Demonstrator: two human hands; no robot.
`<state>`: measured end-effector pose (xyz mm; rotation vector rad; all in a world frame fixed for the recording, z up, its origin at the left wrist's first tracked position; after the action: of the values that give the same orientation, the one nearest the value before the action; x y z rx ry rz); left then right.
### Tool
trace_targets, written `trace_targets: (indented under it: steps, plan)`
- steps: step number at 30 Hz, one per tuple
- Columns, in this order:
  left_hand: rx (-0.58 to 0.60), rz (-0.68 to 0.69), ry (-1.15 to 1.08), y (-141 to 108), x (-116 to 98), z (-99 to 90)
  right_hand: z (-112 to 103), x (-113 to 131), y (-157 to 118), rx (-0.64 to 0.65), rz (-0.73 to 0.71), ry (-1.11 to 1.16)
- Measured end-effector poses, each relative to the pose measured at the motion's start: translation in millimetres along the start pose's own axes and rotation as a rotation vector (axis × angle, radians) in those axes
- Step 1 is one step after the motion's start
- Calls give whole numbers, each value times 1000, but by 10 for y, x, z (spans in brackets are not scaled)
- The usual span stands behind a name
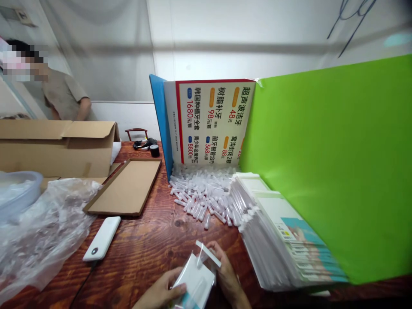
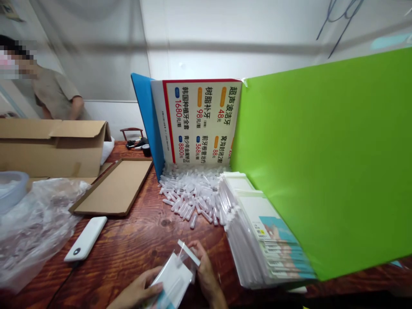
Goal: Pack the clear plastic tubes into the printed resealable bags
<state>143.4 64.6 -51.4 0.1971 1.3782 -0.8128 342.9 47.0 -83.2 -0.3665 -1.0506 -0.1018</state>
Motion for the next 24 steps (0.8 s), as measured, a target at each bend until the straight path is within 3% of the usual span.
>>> trace_targets:
  steps: [5,11,13,18,20,24]
  plan:
    - [86,-47,4,-45,-43,87,-155,-62,-65,6,-11,-184]
    - [98,-78,57,-70,-63,147,-141,-124,-198,187,24,-369]
    - [84,-62,62,-96,-85,144,-132,-138,-202,138,-22,-340]
    - [10,-18,56,-144,-111,125,-66,-65,-101,-134,-45,-190]
    - [12,2,58,-143,-98,129,-11,4,-113,-159,-31,-106]
    - [11,2,67,-124,-46,120,89,66,-225,67,46,-86]
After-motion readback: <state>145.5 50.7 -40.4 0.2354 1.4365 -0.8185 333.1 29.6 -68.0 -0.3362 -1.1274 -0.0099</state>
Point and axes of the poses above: each hand's wrist, its own y-axis towards the middle knuckle, its own z-axis out of the palm, x = y × z, the point moved 3 cm from there along y, towards the middle knuckle, and after that the axes turned 13 degrees about -x, right-handed, at the moved point
